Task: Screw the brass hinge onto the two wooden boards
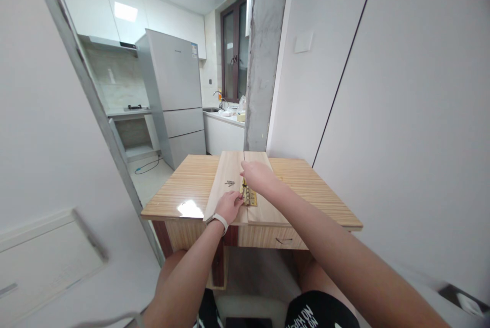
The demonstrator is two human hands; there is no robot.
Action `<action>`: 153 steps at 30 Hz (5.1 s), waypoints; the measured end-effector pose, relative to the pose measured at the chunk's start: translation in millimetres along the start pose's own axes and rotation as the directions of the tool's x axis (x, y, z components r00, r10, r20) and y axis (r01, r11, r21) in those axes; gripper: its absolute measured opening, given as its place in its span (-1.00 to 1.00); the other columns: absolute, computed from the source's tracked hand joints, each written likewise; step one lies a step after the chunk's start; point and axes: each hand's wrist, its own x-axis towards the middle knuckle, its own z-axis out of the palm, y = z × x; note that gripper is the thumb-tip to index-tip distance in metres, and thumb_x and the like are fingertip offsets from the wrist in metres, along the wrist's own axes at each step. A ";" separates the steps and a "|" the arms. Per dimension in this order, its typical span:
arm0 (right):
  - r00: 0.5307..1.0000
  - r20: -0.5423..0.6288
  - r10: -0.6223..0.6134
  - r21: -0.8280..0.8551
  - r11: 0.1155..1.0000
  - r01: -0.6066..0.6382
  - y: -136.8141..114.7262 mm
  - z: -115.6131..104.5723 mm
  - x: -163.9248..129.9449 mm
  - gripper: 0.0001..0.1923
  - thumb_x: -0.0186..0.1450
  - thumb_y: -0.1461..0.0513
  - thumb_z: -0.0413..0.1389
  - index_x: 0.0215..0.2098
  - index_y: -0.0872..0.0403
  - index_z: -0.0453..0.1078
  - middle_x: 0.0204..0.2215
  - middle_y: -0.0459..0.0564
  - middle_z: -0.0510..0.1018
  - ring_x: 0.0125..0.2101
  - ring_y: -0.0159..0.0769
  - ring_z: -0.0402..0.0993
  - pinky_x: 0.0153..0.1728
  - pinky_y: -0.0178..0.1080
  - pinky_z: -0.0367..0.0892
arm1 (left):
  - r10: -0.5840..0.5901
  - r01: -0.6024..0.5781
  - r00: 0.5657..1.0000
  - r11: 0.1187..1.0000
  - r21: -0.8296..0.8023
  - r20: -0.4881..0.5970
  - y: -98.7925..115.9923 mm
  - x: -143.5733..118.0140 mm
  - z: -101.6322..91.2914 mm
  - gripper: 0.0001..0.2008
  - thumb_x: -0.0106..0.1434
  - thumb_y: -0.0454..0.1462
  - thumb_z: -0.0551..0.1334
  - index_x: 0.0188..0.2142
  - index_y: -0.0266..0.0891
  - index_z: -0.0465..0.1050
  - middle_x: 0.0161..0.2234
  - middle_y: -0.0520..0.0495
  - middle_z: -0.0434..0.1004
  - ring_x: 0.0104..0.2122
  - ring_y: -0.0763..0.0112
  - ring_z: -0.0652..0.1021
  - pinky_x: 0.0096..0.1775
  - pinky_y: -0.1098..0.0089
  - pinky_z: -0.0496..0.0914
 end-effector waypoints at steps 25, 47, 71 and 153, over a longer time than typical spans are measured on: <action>0.997 0.041 0.058 0.010 0.998 -0.058 -2.5 -5.6 -2.7 -0.64 0.47 0.05 0.00 -0.08 0.16 0.45 -0.18 0.29 0.62 -0.13 -0.06 0.58 -0.21 -0.23 0.31 | -0.022 0.022 1.000 1.000 -0.010 0.014 2.4 0.4 -0.3 -0.91 0.36 -0.28 0.22 -0.24 -0.15 0.51 -0.17 -0.09 0.56 -0.11 0.26 0.50 -0.04 0.29 0.33; 0.997 0.005 0.083 0.051 0.995 -0.083 -3.4 -3.8 -3.9 -0.51 0.45 -0.08 -0.02 -0.02 0.17 0.41 -0.18 0.27 0.62 -0.14 -0.07 0.57 -0.21 -0.23 0.31 | -0.010 0.011 1.000 1.000 -0.020 0.014 1.9 1.2 -0.3 -0.88 0.36 -0.28 0.20 -0.25 -0.15 0.53 -0.18 -0.09 0.56 -0.12 0.27 0.50 -0.06 0.31 0.33; 1.000 0.023 0.013 0.037 0.999 -0.014 0.0 -9.7 -0.2 -0.58 0.42 -0.03 0.06 -0.05 0.16 0.42 -0.18 0.25 0.62 -0.12 -0.08 0.55 -0.22 -0.24 0.29 | 0.012 -0.011 1.000 0.999 -0.041 0.003 -3.2 2.2 3.5 -0.88 0.36 -0.29 0.20 -0.26 -0.15 0.54 -0.20 -0.08 0.58 -0.14 0.28 0.51 -0.07 0.31 0.33; 0.962 0.195 -0.190 0.046 0.982 0.185 5.0 6.1 15.0 -0.72 0.26 0.31 0.21 -0.04 0.07 0.43 -0.09 0.11 0.60 -0.12 -0.19 0.54 -0.29 -0.31 0.24 | -0.009 0.008 1.000 0.999 0.040 0.026 7.8 -6.0 -6.0 -0.64 0.21 -0.07 0.36 -0.06 -0.14 0.47 -0.08 -0.11 0.55 -0.05 0.18 0.50 -0.02 0.25 0.35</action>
